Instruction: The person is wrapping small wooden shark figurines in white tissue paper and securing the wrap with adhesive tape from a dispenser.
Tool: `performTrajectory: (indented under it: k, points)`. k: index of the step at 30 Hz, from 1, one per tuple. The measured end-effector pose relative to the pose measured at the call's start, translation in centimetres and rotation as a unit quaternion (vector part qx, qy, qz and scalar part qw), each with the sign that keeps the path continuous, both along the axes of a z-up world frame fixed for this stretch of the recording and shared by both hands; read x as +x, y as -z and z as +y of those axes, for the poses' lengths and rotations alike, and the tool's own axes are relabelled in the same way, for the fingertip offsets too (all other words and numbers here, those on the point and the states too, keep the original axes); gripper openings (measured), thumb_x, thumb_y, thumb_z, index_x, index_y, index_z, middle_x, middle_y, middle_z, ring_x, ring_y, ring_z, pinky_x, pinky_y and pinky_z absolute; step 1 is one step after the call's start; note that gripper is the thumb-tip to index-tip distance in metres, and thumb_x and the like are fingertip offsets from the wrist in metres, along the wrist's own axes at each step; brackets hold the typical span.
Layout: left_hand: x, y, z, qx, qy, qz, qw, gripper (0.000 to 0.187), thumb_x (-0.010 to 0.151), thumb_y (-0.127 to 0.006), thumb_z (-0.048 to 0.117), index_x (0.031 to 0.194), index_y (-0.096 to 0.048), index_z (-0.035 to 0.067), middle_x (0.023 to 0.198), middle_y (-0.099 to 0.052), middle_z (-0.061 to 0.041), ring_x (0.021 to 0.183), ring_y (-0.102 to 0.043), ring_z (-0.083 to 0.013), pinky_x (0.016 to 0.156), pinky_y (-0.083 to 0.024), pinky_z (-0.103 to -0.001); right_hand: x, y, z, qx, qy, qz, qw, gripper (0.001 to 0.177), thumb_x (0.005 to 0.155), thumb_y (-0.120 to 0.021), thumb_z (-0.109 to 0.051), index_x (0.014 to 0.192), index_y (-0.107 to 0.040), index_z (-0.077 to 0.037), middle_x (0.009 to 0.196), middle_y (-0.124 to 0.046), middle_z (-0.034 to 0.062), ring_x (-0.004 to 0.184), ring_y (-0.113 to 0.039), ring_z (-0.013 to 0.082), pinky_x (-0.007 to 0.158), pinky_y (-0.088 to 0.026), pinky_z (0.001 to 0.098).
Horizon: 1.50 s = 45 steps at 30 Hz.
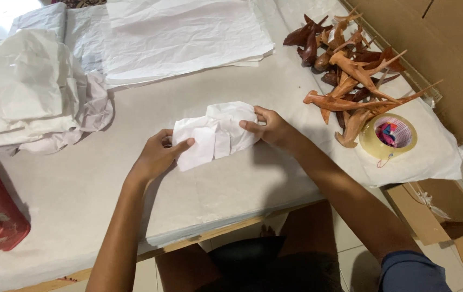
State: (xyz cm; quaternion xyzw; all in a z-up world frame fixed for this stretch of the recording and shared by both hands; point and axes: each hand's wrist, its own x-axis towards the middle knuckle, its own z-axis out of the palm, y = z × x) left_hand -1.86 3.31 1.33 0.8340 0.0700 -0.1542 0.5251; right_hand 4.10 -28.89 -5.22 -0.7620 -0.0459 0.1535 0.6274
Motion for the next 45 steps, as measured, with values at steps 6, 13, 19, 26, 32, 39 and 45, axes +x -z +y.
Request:
performTrajectory:
  k: [6,13,19,26,32,39,45]
  points:
    - [-1.3,-2.8,-0.4,-0.066,0.017,0.01,0.998,0.07,0.084,-0.081,0.034,0.137,-0.053,-0.002,0.102,-0.062,-0.025,0.09,-0.06,-0.0295,0.073,-0.057,-0.038,-1.6,-3.2,2.8,0.025,0.049,-0.04,0.998,0.067,0.095,-0.074,-0.024,0.153,-0.042,-0.016,0.128,-0.061,0.0222,0.111,-0.064,0.028,0.094,-0.058,0.0425]
    - [-1.0,-0.6,1.4,-0.077,0.023,-0.028,0.996,0.07,0.077,-0.088,0.031,0.132,-0.059,-0.003,0.112,-0.067,-0.031,0.1,-0.067,-0.0382,0.08,-0.059,-0.049,-0.8,-5.1,7.2,-0.055,0.038,-0.104,0.992,0.05,0.099,-0.071,-0.033,0.143,-0.056,-0.014,0.128,-0.065,0.0156,0.115,-0.065,0.0212,0.102,-0.053,0.0406]
    - [-0.6,1.7,3.2,-0.162,-0.027,-0.032,0.986,0.068,0.078,-0.089,0.024,0.132,-0.058,-0.002,0.112,-0.066,-0.03,0.1,-0.066,-0.0382,0.082,-0.06,-0.048,0.2,-5.8,10.6,-0.069,0.017,-0.113,0.991,0.058,0.099,-0.067,-0.032,0.15,-0.05,-0.011,0.134,-0.061,0.0162,0.115,-0.067,0.0251,0.098,-0.056,0.0417]
    - [-0.8,2.7,4.3,-0.213,-0.084,-0.041,0.973,0.072,0.075,-0.09,0.022,0.132,-0.053,-0.002,0.104,-0.061,-0.021,0.096,-0.061,-0.0306,0.078,-0.06,-0.043,2.8,-3.4,11.9,-0.159,0.011,-0.148,0.976,0.059,0.1,-0.064,-0.041,0.153,-0.051,-0.018,0.133,-0.063,0.016,0.114,-0.064,0.0257,0.097,-0.051,0.0455]
    - [-0.9,2.5,4.7,-0.232,-0.113,-0.063,0.964,0.075,0.074,-0.091,0.022,0.134,-0.053,-0.001,0.106,-0.062,-0.023,0.098,-0.063,-0.0319,0.08,-0.061,-0.046,-2.1,-8.0,15.3,-0.03,0.073,-0.164,0.983,0.067,0.103,-0.058,-0.035,0.158,-0.033,-0.008,0.151,-0.039,0.0295,0.146,-0.034,0.0416,0.12,-0.022,0.0562]
    - [-0.7,1.0,5.6,-0.257,-0.21,-0.129,0.934,0.074,0.081,-0.085,0.025,0.141,-0.047,0.003,0.119,-0.061,-0.025,0.107,-0.062,-0.0307,0.088,-0.059,-0.044,-0.6,-6.4,21.2,0.257,0.046,0.029,0.965,0.077,0.098,-0.066,-0.033,0.159,-0.02,-0.027,0.139,-0.05,0.0204,0.116,-0.065,0.0343,0.079,-0.064,0.0461]
    - [0.3,-0.5,8.2,-0.2,-0.169,-0.126,0.957,0.087,0.083,-0.083,0.032,0.151,-0.038,0.003,0.137,-0.054,-0.033,0.123,-0.06,-0.0405,0.102,-0.054,-0.047,3.7,-5.6,25.4,0.31,0.029,0.055,0.949,0.096,0.097,-0.069,-0.032,0.166,-0.003,-0.024,0.148,-0.048,0.026,0.126,-0.059,0.0387,0.098,-0.054,0.0565]
